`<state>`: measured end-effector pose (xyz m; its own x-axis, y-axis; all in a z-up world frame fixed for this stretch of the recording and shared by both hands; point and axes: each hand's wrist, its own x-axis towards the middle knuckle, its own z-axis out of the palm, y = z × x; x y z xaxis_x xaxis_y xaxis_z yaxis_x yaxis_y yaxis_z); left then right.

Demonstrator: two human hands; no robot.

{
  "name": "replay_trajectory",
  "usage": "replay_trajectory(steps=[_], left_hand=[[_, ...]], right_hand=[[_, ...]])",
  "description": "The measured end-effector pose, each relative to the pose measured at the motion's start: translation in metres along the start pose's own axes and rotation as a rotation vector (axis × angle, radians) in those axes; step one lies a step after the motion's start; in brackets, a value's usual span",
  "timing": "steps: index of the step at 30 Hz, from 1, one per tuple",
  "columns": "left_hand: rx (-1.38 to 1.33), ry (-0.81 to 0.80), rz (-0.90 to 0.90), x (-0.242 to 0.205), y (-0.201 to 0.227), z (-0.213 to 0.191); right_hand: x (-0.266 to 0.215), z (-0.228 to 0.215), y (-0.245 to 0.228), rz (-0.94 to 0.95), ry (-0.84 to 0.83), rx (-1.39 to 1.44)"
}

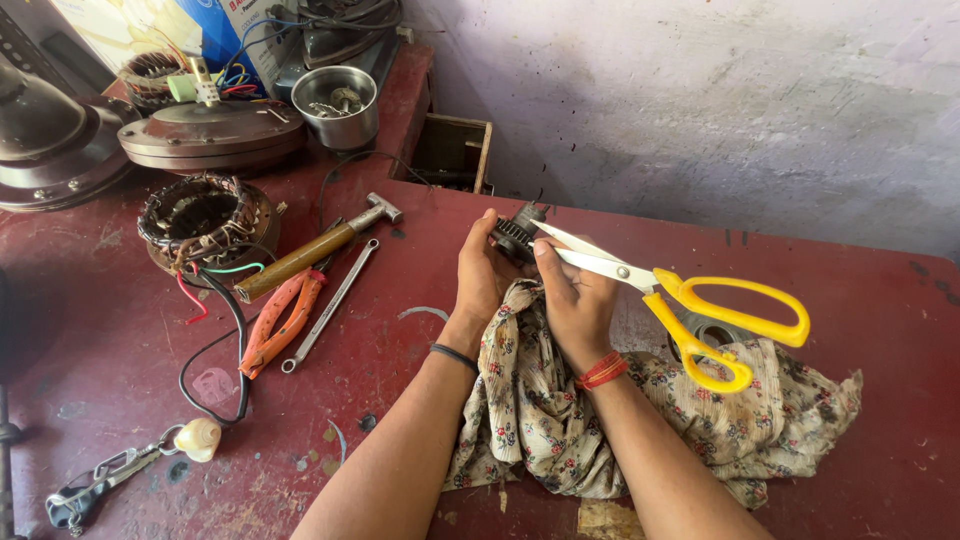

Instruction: The person uses yellow-handled scissors to scrape debris from the grooves of a cylindrical metal gear. After scraping, the person wipes the gear with a patterned cloth to remove residue. The gear is then placed on the workbench.

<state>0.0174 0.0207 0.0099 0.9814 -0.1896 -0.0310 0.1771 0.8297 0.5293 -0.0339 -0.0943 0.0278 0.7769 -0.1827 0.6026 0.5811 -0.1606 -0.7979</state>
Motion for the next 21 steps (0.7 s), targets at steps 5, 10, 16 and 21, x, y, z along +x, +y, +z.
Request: replay_trajectory(steps=[5,10,16,21], left_hand=[[0.016,-0.002,-0.009,0.001,0.001,0.004],[-0.008,0.033,-0.013,-0.004,0.001,0.009],[0.022,0.033,0.045,-0.007,0.002,0.01],[0.05,0.003,0.101,-0.003,-0.003,0.004]], right_hand=[[0.004,0.0,-0.004,0.076,0.046,-0.08],[0.001,-0.002,-0.002,0.059,0.062,0.035],[-0.001,-0.001,-0.004,0.048,0.019,0.059],[0.0,0.001,-0.014,0.016,0.007,-0.058]])
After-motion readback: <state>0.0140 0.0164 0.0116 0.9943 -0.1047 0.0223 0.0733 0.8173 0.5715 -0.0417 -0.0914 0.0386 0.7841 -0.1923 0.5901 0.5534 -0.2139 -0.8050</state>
